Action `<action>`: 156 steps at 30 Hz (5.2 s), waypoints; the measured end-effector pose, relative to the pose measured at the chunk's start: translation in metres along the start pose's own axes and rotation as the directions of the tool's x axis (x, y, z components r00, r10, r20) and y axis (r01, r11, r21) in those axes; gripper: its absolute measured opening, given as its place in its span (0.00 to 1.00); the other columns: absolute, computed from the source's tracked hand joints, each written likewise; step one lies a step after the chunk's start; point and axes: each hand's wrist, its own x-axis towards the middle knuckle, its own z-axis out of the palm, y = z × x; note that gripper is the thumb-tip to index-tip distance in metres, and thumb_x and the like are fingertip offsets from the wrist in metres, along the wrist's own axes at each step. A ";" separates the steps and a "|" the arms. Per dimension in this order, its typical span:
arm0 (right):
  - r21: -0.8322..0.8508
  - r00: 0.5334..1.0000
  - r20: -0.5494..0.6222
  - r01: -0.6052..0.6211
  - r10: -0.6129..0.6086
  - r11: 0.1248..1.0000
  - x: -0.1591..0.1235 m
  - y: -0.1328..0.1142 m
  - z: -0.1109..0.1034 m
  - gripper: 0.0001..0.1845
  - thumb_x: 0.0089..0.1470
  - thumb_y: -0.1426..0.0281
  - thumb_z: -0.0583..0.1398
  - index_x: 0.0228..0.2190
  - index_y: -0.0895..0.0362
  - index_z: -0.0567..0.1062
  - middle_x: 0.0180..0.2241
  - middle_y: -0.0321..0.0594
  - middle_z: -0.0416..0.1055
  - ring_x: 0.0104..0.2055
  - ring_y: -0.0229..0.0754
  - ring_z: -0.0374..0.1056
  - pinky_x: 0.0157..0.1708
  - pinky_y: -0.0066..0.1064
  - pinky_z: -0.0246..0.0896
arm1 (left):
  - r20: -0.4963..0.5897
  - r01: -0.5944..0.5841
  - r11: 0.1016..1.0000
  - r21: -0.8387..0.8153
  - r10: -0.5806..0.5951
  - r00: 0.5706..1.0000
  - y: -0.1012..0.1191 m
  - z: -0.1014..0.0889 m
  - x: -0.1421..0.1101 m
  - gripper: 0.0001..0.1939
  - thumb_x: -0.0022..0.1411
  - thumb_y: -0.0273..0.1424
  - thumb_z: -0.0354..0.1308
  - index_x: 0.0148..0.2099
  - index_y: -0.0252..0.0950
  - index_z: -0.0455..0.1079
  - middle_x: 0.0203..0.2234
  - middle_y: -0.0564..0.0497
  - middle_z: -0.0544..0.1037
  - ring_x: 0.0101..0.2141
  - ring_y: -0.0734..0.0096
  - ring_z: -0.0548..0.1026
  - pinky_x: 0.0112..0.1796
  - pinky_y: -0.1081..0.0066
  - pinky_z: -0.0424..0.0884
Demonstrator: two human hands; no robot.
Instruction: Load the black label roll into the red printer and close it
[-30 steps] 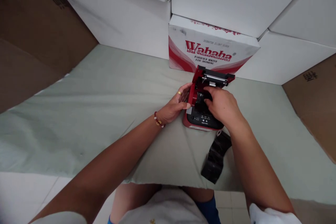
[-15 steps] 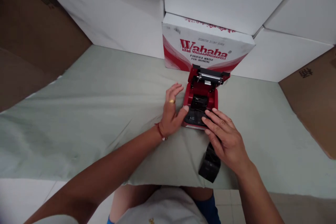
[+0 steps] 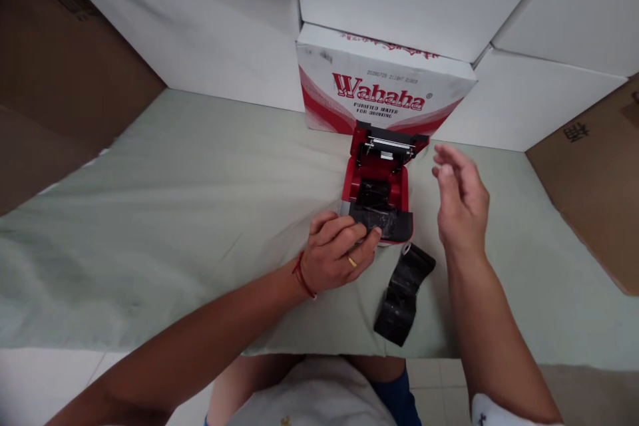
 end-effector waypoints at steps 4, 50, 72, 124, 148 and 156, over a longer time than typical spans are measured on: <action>0.114 0.996 0.081 -0.046 0.037 0.992 0.045 0.007 0.025 0.29 0.76 0.49 0.52 0.68 0.47 0.75 0.69 0.46 0.77 0.72 0.52 0.73 0.70 0.52 0.70 | -0.058 -0.011 1.000 0.000 0.011 0.998 0.002 0.000 0.003 0.17 0.70 0.27 0.66 0.57 0.51 0.78 0.42 0.54 0.86 0.51 0.65 0.81 0.56 0.60 0.72; -0.109 0.831 0.248 0.534 -0.497 0.838 -0.072 -0.012 -0.008 0.18 0.73 0.71 0.59 0.52 0.45 0.88 0.46 0.43 0.82 0.50 0.53 0.71 0.51 0.50 0.65 | 0.487 0.545 -0.057 -0.836 -0.535 0.690 -0.066 0.010 0.019 0.64 0.56 0.41 0.77 0.84 0.61 0.41 0.86 0.57 0.42 0.85 0.53 0.34 0.82 0.48 0.32; -0.708 0.658 0.693 0.544 0.294 0.450 0.041 -0.060 0.046 0.17 0.66 0.68 0.62 0.51 0.48 0.87 0.47 0.47 0.88 0.45 0.57 0.83 0.35 0.40 0.67 | 0.489 0.517 -0.252 -0.818 -0.777 0.396 -0.074 0.026 0.022 0.25 0.64 0.38 0.69 0.60 0.43 0.68 0.62 0.43 0.78 0.68 0.57 0.73 0.74 0.52 0.62; -0.492 0.791 0.610 0.325 0.052 0.808 0.021 -0.055 -0.013 0.23 0.70 0.52 0.60 0.56 0.50 0.84 0.49 0.47 0.85 0.36 0.50 0.79 0.40 0.45 0.76 | 0.439 0.561 -0.155 -0.813 -0.796 0.416 -0.075 0.033 0.024 0.24 0.58 0.26 0.66 0.56 0.42 0.68 0.58 0.44 0.79 0.65 0.58 0.75 0.73 0.50 0.64; -0.058 0.664 0.670 0.493 -0.333 0.868 -0.013 -0.051 -0.009 0.15 0.73 0.71 0.64 0.56 0.47 0.84 0.60 0.40 0.84 0.62 0.50 0.79 0.64 0.47 0.75 | 0.200 0.681 0.271 -0.680 -0.825 0.529 -0.061 0.028 0.021 0.15 0.73 0.33 0.61 0.58 0.40 0.67 0.59 0.40 0.75 0.61 0.56 0.77 0.65 0.51 0.74; -0.084 0.718 0.563 0.542 -0.409 0.836 -0.064 -0.022 -0.026 0.28 0.69 0.79 0.65 0.66 0.47 0.79 0.69 0.46 0.77 0.78 0.54 0.63 0.71 0.54 0.69 | -0.305 0.062 0.997 -0.050 -0.075 0.949 -0.005 -0.009 0.018 0.10 0.75 0.30 0.58 0.54 0.40 0.77 0.41 0.49 0.78 0.49 0.63 0.76 0.55 0.61 0.73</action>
